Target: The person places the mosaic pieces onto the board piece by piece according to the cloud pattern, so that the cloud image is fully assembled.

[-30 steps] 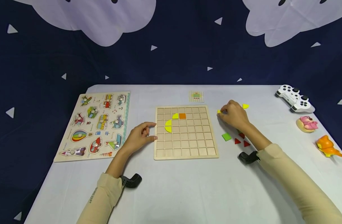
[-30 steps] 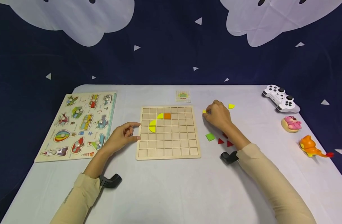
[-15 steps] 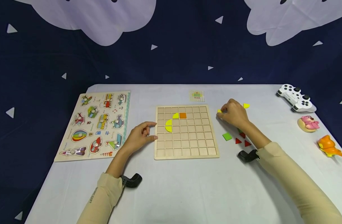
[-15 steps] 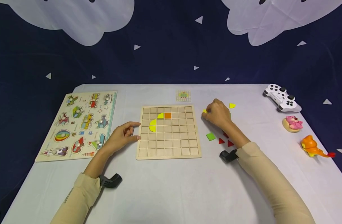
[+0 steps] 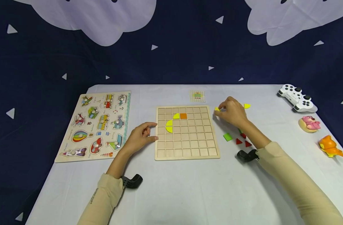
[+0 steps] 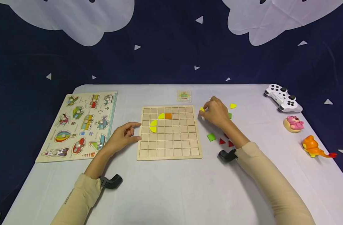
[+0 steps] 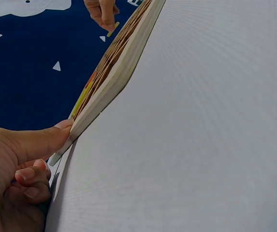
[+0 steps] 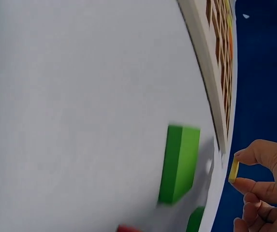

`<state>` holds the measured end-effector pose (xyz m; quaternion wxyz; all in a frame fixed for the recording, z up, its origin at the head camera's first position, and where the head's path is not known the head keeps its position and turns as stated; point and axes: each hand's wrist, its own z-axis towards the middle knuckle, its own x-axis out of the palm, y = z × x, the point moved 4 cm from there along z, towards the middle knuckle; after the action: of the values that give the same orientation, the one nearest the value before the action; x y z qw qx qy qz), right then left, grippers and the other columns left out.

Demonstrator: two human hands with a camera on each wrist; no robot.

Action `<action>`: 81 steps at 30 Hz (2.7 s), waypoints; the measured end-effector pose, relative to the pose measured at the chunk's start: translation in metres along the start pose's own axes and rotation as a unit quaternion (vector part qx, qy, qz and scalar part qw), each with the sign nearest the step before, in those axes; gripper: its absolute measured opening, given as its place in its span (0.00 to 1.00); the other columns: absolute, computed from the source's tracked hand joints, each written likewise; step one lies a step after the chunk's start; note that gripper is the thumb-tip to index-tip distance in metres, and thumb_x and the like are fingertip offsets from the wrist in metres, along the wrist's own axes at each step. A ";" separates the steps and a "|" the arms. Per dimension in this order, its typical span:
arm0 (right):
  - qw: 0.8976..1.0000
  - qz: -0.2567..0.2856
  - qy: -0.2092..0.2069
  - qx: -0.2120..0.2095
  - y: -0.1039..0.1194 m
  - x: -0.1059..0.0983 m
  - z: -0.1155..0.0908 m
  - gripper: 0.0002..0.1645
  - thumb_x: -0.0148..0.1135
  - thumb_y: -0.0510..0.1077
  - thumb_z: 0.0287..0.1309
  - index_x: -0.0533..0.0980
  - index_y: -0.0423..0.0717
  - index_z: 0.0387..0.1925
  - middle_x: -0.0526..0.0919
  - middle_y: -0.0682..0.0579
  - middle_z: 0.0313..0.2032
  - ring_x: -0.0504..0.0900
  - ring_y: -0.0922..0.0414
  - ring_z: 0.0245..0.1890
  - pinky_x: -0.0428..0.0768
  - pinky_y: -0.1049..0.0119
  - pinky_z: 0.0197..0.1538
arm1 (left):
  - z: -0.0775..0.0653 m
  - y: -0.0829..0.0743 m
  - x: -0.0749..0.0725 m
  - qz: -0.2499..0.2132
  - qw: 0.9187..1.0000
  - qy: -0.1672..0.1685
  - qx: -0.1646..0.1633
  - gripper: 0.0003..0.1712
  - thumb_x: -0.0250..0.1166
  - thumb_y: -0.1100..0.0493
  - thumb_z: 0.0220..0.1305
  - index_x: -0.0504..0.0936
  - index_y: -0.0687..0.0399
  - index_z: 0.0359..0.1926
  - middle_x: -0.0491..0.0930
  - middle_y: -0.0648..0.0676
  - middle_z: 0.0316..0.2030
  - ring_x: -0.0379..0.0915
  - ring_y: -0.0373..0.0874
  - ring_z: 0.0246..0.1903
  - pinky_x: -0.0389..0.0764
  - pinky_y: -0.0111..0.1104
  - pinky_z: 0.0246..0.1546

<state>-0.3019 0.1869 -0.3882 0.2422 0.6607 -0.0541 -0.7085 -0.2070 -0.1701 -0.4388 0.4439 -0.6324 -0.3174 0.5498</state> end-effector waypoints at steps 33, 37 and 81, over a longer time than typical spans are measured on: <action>0.993 0.022 0.051 -0.101 0.076 0.039 0.010 0.13 0.72 0.45 0.54 0.87 0.38 0.34 0.78 0.44 0.39 0.75 0.51 0.37 0.78 0.56 0.41 | 0.000 0.002 -0.001 0.006 1.000 0.000 -0.015 0.31 0.72 0.65 0.57 0.76 0.60 0.62 0.64 0.51 0.27 0.56 0.41 0.25 0.61 0.28 0.28; 0.994 0.020 0.057 -0.096 0.076 0.042 0.011 0.16 0.72 0.45 0.55 0.86 0.36 0.39 0.78 0.44 0.39 0.76 0.50 0.37 0.78 0.55 0.41 | 0.001 0.001 0.000 0.008 1.000 0.002 -0.007 0.31 0.72 0.65 0.57 0.75 0.61 0.62 0.64 0.51 0.27 0.57 0.41 0.25 0.61 0.29 0.28; 0.994 0.030 0.014 -0.104 0.049 0.019 -0.019 0.20 0.69 0.45 0.59 0.83 0.34 0.48 0.78 0.42 0.38 0.75 0.50 0.32 0.73 0.60 0.35 | -0.002 0.000 0.000 0.000 1.000 0.000 -0.011 0.31 0.72 0.64 0.57 0.76 0.60 0.62 0.64 0.51 0.27 0.56 0.39 0.24 0.60 0.27 0.27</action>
<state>-0.2699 0.1403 -0.3886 0.3317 0.6396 0.0032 -0.6935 -0.2049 -0.1707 -0.4393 0.4373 -0.6369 -0.3233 0.5464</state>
